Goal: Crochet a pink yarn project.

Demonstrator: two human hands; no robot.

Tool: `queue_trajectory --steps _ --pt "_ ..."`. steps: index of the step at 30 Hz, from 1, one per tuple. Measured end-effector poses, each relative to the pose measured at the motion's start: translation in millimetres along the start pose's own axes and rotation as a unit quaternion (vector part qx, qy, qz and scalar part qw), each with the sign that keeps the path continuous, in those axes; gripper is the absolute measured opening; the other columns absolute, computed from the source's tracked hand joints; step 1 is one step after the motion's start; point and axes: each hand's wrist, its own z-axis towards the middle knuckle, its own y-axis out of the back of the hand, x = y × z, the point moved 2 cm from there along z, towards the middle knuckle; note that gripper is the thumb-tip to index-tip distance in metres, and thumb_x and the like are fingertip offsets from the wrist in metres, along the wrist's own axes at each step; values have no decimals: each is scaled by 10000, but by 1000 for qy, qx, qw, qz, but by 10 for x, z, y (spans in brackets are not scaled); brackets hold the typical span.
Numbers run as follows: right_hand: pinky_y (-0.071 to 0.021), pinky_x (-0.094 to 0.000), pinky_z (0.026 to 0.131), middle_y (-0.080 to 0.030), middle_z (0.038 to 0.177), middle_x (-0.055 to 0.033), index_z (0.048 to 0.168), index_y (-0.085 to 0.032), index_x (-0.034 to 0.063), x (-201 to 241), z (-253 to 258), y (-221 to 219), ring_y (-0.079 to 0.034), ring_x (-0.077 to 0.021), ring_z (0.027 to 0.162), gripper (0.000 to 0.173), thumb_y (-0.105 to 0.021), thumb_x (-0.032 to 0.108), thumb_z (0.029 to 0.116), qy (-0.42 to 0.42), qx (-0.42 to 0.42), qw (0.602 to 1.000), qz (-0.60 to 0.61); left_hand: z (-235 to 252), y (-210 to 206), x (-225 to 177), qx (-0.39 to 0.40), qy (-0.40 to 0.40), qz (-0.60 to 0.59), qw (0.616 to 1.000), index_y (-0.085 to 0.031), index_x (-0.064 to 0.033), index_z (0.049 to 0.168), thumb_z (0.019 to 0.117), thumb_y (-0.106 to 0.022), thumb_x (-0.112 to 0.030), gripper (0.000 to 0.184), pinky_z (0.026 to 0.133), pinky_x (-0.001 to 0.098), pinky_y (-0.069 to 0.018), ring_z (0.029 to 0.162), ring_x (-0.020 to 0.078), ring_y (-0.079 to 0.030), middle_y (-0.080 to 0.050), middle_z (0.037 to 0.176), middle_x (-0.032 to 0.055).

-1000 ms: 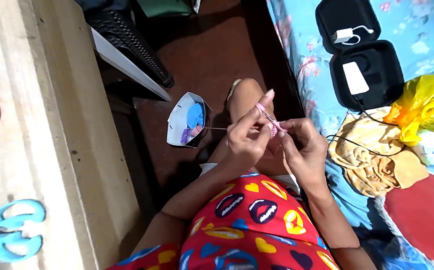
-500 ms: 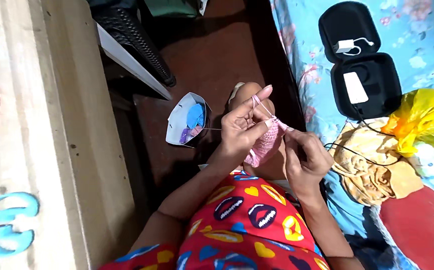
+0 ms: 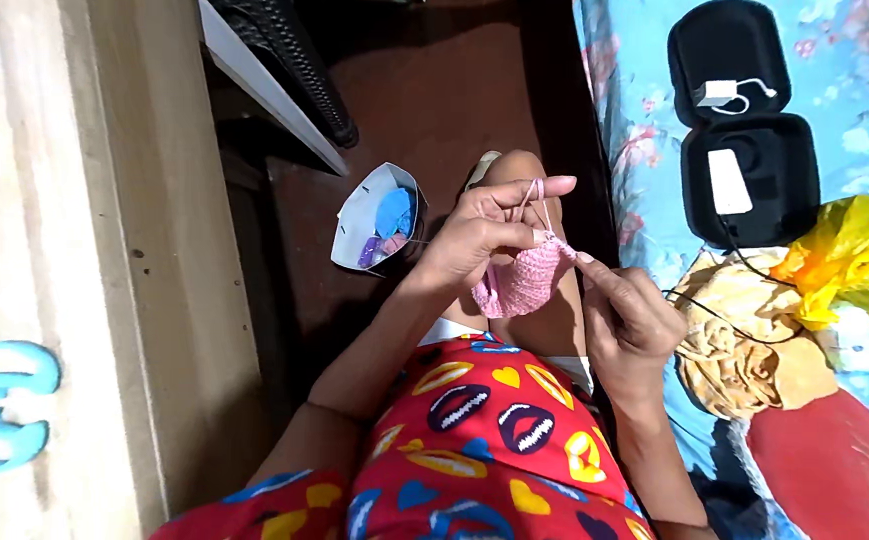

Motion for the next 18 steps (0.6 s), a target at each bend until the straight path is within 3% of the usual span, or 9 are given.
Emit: queue_trajectory --steps 6,9,11,16,18 --pt "-496 -125 655 -640 828 -27 1117 -769 -6 -57 23 38 -575 2 717 232 -617 -10 942 -80 35 986 139 4 18 36 7 31 -44 999 -656 20 1267 838 -527 107 457 652 227 -574 680 70 -659 -685 773 18" --pt "-556 -153 707 -716 939 6 1127 -773 18 -83 19 34 -645 -2 790 253 -642 -40 918 -170 46 955 238 -10 -2 20 15 25 -36 999 -628 29 1302 846 -519 103 475 651 226 -568 675 70 -647 -667 767 7" --pt "-554 -163 667 -755 1017 14 1132 -774 43 -119 22 12 -656 5 765 280 -644 -56 905 -218 51 932 285 -17 -16 5 13 12 -12 1000 -598 38 1336 847 -516 115 502 661 226 -570 683 67 -646 -679 797 17" --pt "-592 -205 805 -753 1064 -37 1143 -758 -1 -118 29 -30 -702 -48 926 283 -612 -67 910 -217 52 940 258 -29 -38 1 -36 -23 74 996 -520 50 1427 820 -602 135 618 656 196 -563 711 61 -651 -691 873 25" --pt "-585 -185 766 -755 1047 -21 1145 -756 8 -141 22 -32 -694 -23 877 282 -619 -58 907 -233 56 934 266 -43 -75 -4 -75 -39 102 991 -516 54 1429 818 -638 183 637 654 190 -572 673 49 -652 -700 839 18"
